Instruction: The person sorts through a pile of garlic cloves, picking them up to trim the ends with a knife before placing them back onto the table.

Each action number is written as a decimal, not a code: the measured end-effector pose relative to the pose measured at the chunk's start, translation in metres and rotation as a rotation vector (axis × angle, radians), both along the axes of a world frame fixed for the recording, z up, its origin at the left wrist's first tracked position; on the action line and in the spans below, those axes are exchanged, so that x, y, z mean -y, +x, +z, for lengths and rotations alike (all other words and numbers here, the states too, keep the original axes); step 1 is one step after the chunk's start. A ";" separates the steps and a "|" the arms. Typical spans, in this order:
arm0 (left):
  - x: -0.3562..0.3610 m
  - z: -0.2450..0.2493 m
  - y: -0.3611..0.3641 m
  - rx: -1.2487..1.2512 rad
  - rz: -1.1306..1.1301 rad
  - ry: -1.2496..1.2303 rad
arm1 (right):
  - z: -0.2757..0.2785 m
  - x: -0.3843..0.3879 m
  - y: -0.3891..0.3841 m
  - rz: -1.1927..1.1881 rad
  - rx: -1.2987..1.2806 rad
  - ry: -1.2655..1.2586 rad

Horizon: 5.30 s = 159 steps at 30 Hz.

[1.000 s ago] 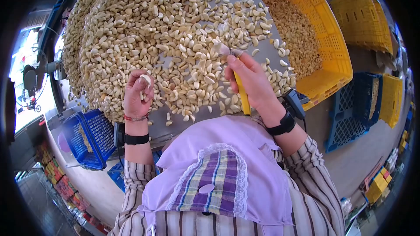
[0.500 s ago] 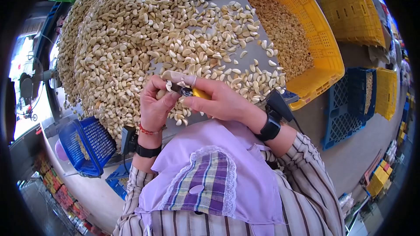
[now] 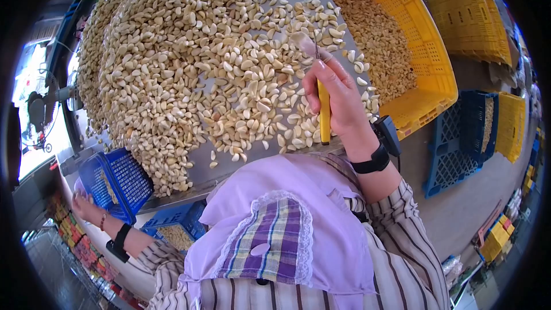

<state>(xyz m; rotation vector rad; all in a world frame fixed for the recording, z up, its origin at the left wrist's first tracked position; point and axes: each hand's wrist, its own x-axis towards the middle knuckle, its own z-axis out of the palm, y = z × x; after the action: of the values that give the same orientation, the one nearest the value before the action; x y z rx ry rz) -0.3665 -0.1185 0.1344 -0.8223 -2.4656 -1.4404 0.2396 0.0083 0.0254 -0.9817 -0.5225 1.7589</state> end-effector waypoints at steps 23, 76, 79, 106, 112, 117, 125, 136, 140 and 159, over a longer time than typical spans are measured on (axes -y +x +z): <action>-0.124 -0.134 0.330 0.967 -1.330 -0.368 | 0.006 0.007 -0.003 -0.085 0.095 -0.095; -0.144 -0.113 0.326 0.663 -1.629 -0.354 | 0.000 0.001 -0.001 -0.081 0.066 -0.181; -0.123 -0.142 0.337 -0.093 -1.745 -0.449 | -0.001 -0.002 -0.005 -0.051 0.084 -0.172; -0.129 -0.140 0.369 -0.274 -1.481 -0.960 | 0.008 0.005 0.000 -0.097 0.082 -0.144; -0.126 -0.115 0.317 1.342 -1.390 -0.289 | 0.003 0.008 0.005 -0.110 0.092 -0.173; -0.121 -0.108 0.297 1.525 -1.386 0.129 | 0.002 0.003 -0.005 -0.087 0.077 -0.164; -0.088 -0.144 0.334 -0.408 -1.496 -0.886 | 0.007 0.001 -0.010 -0.042 0.131 -0.175; -0.116 -0.131 0.331 0.048 -1.362 -0.689 | 0.003 0.005 -0.014 -0.034 0.087 -0.160; -0.114 -0.139 0.349 -0.282 -1.278 -0.847 | 0.002 0.006 -0.011 -0.024 0.116 -0.164; -0.110 -0.125 0.278 1.706 -1.393 0.037 | -0.003 0.009 -0.008 -0.049 0.097 -0.193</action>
<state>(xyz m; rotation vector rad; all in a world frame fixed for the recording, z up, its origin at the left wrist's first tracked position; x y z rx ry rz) -0.0886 -0.0083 0.0095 -2.1387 -2.2530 -3.9171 0.2312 -0.0011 0.0229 -1.2100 -0.3911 1.7475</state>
